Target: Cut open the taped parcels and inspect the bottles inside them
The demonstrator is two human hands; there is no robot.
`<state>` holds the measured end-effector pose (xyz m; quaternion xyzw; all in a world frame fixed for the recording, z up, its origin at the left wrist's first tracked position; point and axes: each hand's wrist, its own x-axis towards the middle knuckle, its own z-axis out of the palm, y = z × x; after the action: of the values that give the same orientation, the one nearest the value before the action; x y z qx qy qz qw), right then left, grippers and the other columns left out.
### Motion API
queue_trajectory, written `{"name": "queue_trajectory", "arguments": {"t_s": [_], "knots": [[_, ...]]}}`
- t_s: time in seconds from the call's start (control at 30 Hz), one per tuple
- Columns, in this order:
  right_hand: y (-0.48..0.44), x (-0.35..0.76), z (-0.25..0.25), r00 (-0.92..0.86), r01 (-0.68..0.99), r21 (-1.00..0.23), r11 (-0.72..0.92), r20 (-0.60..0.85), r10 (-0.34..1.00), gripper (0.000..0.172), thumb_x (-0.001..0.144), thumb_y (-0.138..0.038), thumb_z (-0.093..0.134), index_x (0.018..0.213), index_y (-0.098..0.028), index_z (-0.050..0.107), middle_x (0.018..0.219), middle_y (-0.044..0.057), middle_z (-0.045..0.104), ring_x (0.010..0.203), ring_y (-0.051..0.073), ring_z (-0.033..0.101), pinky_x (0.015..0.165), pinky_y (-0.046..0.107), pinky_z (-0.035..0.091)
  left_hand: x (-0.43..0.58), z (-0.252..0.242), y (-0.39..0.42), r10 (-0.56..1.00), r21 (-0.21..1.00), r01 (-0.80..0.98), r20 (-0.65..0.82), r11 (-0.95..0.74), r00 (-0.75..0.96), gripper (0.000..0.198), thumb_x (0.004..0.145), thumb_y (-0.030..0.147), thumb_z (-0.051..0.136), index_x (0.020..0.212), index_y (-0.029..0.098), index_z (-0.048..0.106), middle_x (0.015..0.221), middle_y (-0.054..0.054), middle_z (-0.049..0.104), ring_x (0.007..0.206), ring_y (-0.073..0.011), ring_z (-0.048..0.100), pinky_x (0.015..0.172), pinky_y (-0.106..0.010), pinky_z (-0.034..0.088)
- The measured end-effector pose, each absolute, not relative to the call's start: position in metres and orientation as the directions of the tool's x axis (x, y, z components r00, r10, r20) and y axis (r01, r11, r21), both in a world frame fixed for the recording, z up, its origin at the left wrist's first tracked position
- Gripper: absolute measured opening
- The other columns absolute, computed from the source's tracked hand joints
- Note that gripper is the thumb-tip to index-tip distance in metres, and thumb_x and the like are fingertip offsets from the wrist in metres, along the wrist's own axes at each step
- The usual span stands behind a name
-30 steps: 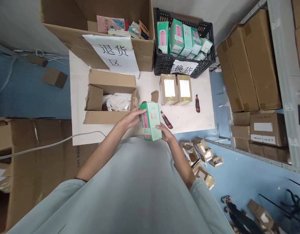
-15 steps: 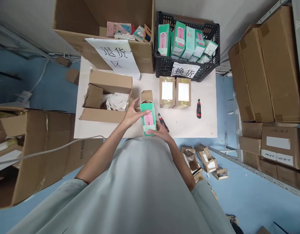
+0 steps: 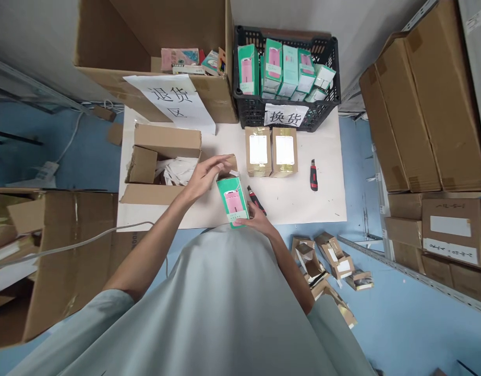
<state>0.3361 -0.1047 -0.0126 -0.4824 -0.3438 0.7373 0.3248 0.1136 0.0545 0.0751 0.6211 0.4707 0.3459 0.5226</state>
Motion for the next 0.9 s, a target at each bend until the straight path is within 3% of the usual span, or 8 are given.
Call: {"name": "queue_trajectory", "arguments": {"t_s": [0.13, 0.23, 0.37, 0.43, 0.57, 0.73, 0.9], "knots": [[-0.104, 0.337, -0.013, -0.334, -0.168, -0.805, -0.569, -0.497, 0.801, 0.09, 0.067, -0.059, 0.11, 0.142, -0.027, 0.072, 0.143, 0.009, 0.08, 0.136, 0.033, 0.074, 0.12, 0.049, 0.062, 0.101, 0.082, 0.053, 0.957, 0.927, 0.366, -0.029, -0.082, 0.288, 0.037, 0.106, 0.046, 0.057, 0.096, 0.02, 0.08, 0.105, -0.01, 0.084, 0.098, -0.026, 0.078, 0.101, -0.04, 0.061], [-0.103, 0.335, -0.015, -0.335, -0.16, -0.811, -0.563, -0.492, 0.804, 0.091, 0.068, -0.058, 0.11, 0.145, -0.027, 0.072, 0.145, 0.009, 0.079, 0.138, 0.034, 0.073, 0.121, 0.049, 0.061, 0.095, 0.085, 0.052, 0.935, 0.916, 0.388, -0.043, -0.104, 0.351, 0.033, 0.101, 0.041, 0.057, 0.084, 0.022, 0.078, 0.101, -0.009, 0.084, 0.099, -0.0261, 0.078, 0.099, -0.04, 0.061], [-0.101, 0.332, -0.015, -0.372, -0.127, -0.814, -0.566, -0.49, 0.788, 0.098, 0.069, -0.056, 0.11, 0.154, -0.026, 0.069, 0.149, 0.01, 0.078, 0.138, 0.034, 0.073, 0.12, 0.049, 0.06, 0.087, 0.084, 0.054, 0.896, 0.932, 0.358, -0.11, -0.058, 0.431, 0.033, 0.089, 0.033, 0.059, 0.102, 0.022, 0.088, 0.124, -0.009, 0.087, 0.118, -0.0287, 0.078, 0.105, -0.041, 0.061], [-0.1, 0.332, -0.013, -0.405, -0.113, -0.819, -0.562, -0.479, 0.779, 0.1, 0.07, -0.054, 0.109, 0.156, -0.026, 0.069, 0.151, 0.01, 0.077, 0.138, 0.034, 0.073, 0.118, 0.048, 0.061, 0.08, 0.083, 0.057, 0.855, 0.927, 0.374, -0.205, 0.014, 0.476, 0.041, 0.083, 0.033, 0.061, 0.109, 0.022, 0.091, 0.128, -0.009, 0.087, 0.113, -0.0291, 0.078, 0.097, -0.039, 0.062], [-0.097, 0.336, -0.006, -0.45, -0.081, -0.829, -0.553, -0.465, 0.762, 0.096, 0.07, -0.049, 0.11, 0.155, -0.026, 0.073, 0.148, 0.009, 0.079, 0.135, 0.034, 0.074, 0.117, 0.047, 0.061, 0.056, 0.085, 0.069, 0.698, 0.905, 0.395, -0.386, 0.16, 0.603, 0.049, 0.077, 0.034, 0.067, 0.117, 0.022, 0.092, 0.113, -0.008, 0.088, 0.09, -0.0257, 0.076, 0.073, -0.032, 0.058], [-0.092, 0.342, 0.007, -0.5, -0.061, -0.829, -0.556, -0.457, 0.736, 0.082, 0.071, -0.047, 0.109, 0.145, -0.024, 0.08, 0.138, 0.007, 0.083, 0.132, 0.033, 0.074, 0.116, 0.045, 0.061, 0.03, 0.089, 0.089, 0.496, 0.894, 0.353, -0.447, 0.276, 0.744, 0.057, 0.066, 0.032, 0.091, 0.123, 0.025, 0.091, 0.08, -0.004, 0.08, 0.072, -0.0224, 0.074, 0.073, -0.032, 0.058], [-0.089, 0.343, 0.02, -0.554, -0.001, -0.816, -0.578, -0.48, 0.68, 0.072, 0.072, -0.053, 0.107, 0.131, -0.019, 0.085, 0.119, 0.007, 0.086, 0.12, 0.031, 0.076, 0.107, 0.043, 0.063, 0.03, 0.087, 0.097, 0.343, 0.847, 0.425, -0.522, 0.32, 0.781, 0.059, 0.054, 0.03, 0.104, 0.112, 0.025, 0.092, 0.089, -0.005, 0.084, 0.066, -0.0216, 0.071, 0.065, -0.032, 0.053]]}}
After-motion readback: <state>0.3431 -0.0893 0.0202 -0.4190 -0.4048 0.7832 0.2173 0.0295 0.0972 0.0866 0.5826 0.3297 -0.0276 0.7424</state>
